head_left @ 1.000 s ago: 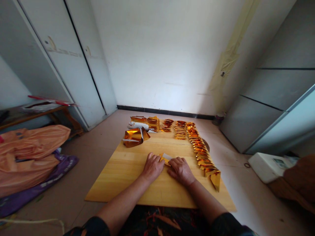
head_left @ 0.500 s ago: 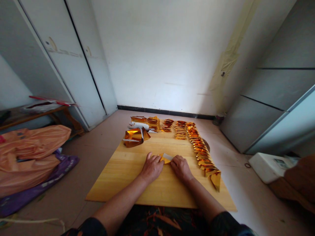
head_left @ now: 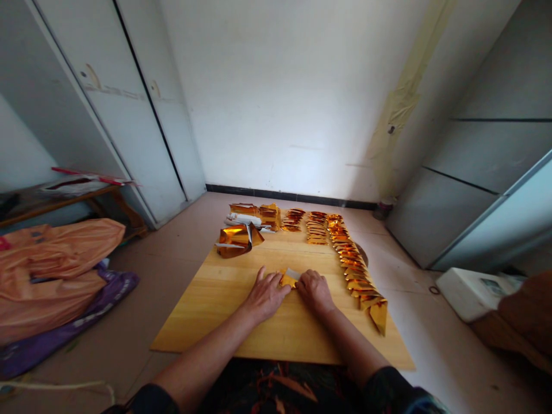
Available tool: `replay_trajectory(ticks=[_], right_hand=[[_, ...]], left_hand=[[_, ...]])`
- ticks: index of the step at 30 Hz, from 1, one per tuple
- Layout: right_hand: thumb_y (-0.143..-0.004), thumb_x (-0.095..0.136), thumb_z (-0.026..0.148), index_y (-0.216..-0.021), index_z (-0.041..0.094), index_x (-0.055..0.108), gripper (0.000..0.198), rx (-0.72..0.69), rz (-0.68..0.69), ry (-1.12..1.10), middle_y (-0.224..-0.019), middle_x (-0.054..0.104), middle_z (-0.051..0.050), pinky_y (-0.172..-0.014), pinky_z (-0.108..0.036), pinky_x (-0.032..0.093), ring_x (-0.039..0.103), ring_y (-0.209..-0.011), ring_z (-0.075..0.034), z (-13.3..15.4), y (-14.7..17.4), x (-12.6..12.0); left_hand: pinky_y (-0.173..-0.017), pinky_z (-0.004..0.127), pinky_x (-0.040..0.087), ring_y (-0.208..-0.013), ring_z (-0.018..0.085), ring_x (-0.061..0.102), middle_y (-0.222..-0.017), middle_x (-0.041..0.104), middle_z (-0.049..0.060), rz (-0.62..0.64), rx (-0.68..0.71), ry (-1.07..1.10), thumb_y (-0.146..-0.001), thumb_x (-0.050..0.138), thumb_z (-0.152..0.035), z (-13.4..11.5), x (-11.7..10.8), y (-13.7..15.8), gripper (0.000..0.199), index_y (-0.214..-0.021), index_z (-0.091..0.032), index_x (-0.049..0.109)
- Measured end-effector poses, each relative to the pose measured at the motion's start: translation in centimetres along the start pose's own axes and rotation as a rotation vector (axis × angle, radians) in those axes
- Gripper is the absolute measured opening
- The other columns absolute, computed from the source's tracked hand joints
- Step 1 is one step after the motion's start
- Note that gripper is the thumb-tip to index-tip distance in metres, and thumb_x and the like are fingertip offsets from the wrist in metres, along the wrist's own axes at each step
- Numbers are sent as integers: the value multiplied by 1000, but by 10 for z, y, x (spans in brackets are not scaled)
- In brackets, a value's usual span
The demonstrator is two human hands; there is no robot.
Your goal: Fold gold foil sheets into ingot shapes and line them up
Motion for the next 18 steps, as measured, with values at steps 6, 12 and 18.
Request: replay_trajectory(ticks=[6, 12, 18], right_hand=[[-94, 48, 28, -82, 18, 61, 20, 10, 11, 35, -89, 63, -6, -69, -27, 32, 57, -86, -16, 2, -1, 2], [-95, 46, 28, -88, 17, 59, 19, -17, 21, 110, -90, 62, -8, -69, -28, 36, 59, -83, -17, 5, -3, 7], [-93, 48, 25, -90, 16, 59, 14, -120, 78, 195, -88, 63, -10, -66, -28, 39, 61, -83, -19, 12, -8, 12]], left_hand=[[-107, 59, 22, -106, 20, 54, -114, 60, 6, -5, 6, 6, -94, 42, -27, 0, 1, 0, 22, -101, -28, 63], [-107, 59, 23, -106, 21, 55, -115, 60, 7, 23, 22, -14, -94, 45, -27, 0, 3, -1, 20, -100, -28, 64], [-109, 59, 21, -110, 20, 53, -119, 59, 6, 10, 43, 2, -93, 47, -28, 0, 2, 1, 19, -103, -29, 63]])
Point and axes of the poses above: each hand's wrist, its own y-axis away from the middle knuckle, its own x-axis out of the palm, z = x × y, the point moved 9 cm from there along -y, towards the middle knuckle
